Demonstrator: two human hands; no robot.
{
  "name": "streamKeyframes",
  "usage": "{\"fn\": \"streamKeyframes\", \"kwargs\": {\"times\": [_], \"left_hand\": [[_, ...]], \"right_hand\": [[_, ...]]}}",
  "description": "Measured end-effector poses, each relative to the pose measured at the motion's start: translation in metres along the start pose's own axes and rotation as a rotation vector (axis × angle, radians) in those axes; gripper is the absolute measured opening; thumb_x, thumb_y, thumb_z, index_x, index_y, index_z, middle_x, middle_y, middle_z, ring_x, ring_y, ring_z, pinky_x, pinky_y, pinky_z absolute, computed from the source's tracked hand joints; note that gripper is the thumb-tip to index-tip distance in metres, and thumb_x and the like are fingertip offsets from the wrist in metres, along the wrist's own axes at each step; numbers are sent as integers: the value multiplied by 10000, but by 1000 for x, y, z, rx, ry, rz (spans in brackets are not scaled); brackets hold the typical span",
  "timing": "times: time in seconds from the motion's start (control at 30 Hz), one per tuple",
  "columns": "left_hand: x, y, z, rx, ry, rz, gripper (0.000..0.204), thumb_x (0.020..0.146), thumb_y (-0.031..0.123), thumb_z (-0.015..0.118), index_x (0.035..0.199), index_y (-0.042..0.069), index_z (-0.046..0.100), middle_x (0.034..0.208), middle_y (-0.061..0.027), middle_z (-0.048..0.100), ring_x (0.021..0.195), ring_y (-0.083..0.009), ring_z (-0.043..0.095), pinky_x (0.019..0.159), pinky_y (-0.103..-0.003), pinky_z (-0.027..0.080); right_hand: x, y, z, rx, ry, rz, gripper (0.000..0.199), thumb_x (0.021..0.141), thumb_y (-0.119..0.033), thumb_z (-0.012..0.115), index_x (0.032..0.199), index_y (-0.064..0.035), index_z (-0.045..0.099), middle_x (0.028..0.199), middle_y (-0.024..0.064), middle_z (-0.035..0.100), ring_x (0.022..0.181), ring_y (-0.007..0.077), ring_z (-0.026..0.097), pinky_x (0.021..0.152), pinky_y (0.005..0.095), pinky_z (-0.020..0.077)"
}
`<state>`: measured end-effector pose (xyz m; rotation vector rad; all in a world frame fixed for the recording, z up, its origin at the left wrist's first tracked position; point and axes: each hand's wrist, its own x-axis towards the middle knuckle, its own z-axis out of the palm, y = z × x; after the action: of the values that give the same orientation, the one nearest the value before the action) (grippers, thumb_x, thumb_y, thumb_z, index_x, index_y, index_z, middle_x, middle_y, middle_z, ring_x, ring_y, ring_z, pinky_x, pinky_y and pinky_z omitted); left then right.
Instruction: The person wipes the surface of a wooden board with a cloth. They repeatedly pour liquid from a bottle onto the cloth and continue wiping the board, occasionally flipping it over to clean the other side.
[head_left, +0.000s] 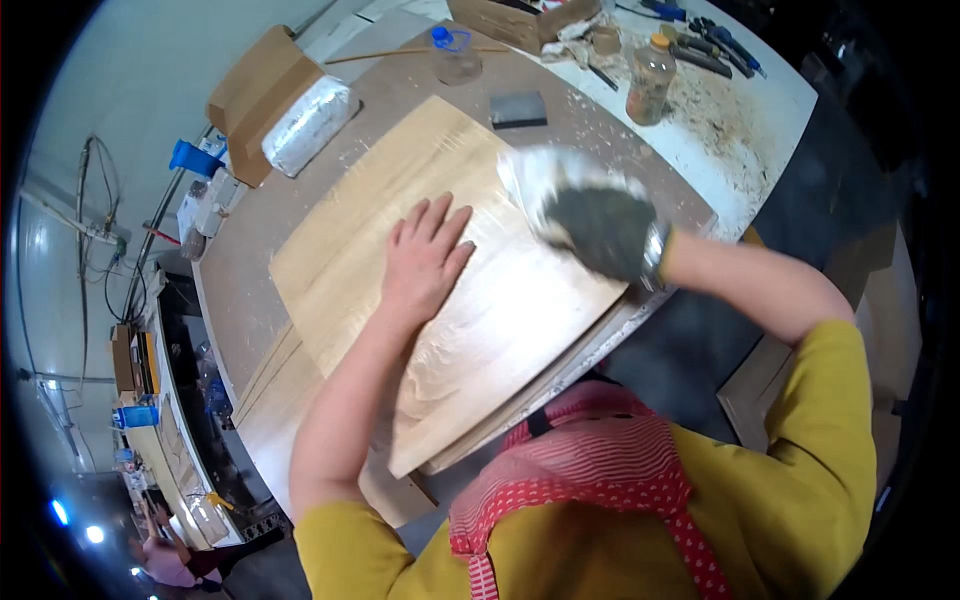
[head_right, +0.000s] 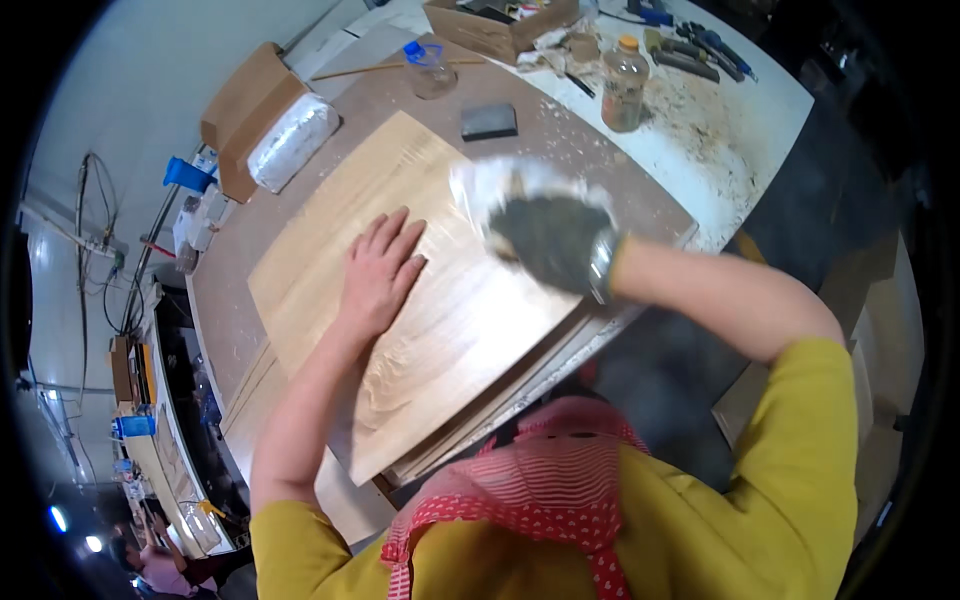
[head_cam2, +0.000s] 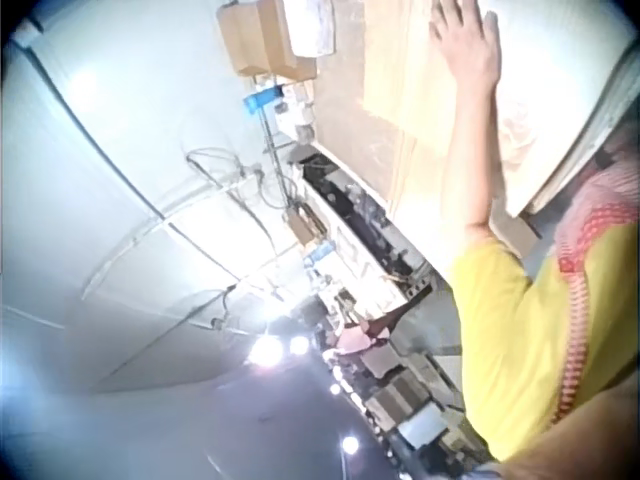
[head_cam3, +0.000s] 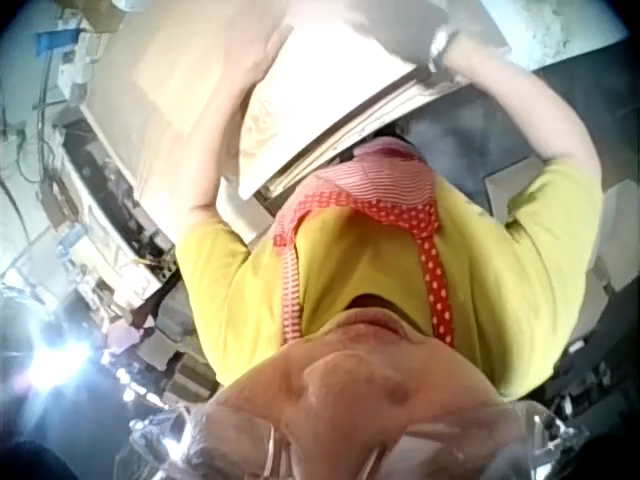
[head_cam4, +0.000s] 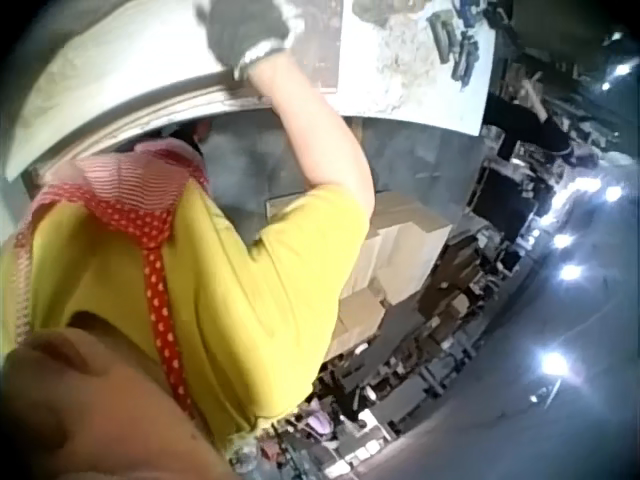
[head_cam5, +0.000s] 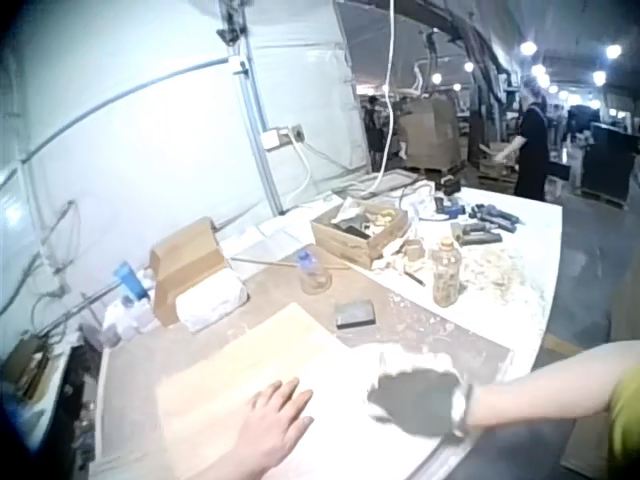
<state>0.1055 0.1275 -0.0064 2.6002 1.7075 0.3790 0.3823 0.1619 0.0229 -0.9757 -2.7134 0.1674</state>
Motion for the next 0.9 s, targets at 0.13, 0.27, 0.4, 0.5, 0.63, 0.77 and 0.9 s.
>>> {"fn": "streamKeyframes", "kwargs": {"times": [0.13,0.27,0.4,0.5,0.63,0.77,0.9], "left_hand": [[-3,-1,5,-31,41,0,425,957,333,511,1349,171,526,1455,-92,438,1349,-322,371,1094,-465,274],[1,3,7,-30,74,33,414,957,331,504,1344,186,528,1438,-84,453,1334,-321,386,1088,-481,277],[-5,-4,9,-42,94,6,410,951,328,512,1338,193,531,1434,-81,456,1328,-321,393,1087,-486,276],[-4,-1,7,-40,67,7,418,948,319,522,1347,194,525,1443,-78,448,1334,-323,385,1091,-483,271],[2,2,7,-43,49,22,423,942,315,531,1348,195,527,1445,-74,447,1336,-329,383,1093,-491,268],[-2,-1,3,-37,43,-9,413,936,312,540,1333,200,541,1435,-73,460,1330,-327,392,1090,-481,277],[-6,0,5,-41,49,-22,415,936,309,543,1339,211,537,1438,-69,457,1327,-320,396,1085,-479,283]], "right_hand": [[-37,-18,2,77,-152,-129,188,886,-189,548,1001,-75,642,929,164,666,873,329,661,805,439,510],[33,26,8,93,136,219,235,934,-264,497,1012,-77,615,963,187,657,914,379,638,810,457,496],[-11,-13,-6,55,-184,81,194,909,-222,516,992,-98,639,946,164,665,899,329,665,801,450,504],[-28,-7,-9,93,-256,-25,190,900,-214,534,1011,-93,630,933,165,666,856,311,677,771,442,517],[63,33,7,239,132,221,274,956,-300,513,1047,-56,600,954,185,640,871,365,636,789,446,504],[35,23,7,69,-74,48,266,919,-262,559,1069,-48,604,989,188,649,898,357,644,800,435,506],[11,8,2,87,-204,-159,181,916,-197,532,1035,-86,611,926,182,659,791,277,672,707,398,538]]}}
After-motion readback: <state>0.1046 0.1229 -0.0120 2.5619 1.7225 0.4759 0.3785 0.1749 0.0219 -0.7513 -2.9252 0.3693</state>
